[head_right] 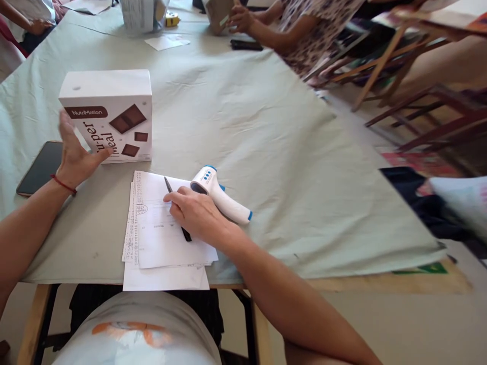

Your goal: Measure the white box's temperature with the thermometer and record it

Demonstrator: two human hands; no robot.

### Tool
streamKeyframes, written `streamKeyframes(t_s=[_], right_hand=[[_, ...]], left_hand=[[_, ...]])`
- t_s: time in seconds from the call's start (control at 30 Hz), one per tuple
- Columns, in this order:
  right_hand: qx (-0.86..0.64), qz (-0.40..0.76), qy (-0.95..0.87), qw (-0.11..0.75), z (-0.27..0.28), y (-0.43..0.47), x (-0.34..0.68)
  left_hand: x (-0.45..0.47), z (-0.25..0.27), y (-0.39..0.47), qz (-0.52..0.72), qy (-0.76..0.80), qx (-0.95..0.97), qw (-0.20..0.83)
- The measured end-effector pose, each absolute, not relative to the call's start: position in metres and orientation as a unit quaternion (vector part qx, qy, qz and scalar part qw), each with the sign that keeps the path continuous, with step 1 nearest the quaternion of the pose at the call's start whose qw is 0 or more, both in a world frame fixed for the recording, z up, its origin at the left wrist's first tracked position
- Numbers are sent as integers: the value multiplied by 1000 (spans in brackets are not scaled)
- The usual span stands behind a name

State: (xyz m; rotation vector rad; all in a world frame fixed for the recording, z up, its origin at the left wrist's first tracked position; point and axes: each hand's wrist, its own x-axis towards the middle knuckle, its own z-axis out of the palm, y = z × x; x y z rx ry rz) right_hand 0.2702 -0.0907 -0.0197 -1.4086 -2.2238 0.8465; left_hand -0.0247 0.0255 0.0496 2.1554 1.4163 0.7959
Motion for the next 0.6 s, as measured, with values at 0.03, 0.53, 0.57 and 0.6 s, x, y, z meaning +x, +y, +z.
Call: streamKeyframes(t_s=[0.03,0.53,0.57,0.6], right_hand=[[-497,306,-789,192,-20,-90,270],[-482,275,-779,292,-32,-86,264],[-475,258,-782,311,-35,-84,264],[-465,242,-785,330,-38,-82,264]], left_hand=[[-21,53,21,319,510,787,139],[36,-1,-14,27,422,901,93],[36,1,-13,26,430,898,91],[36,3,-12,27,435,895,98]])
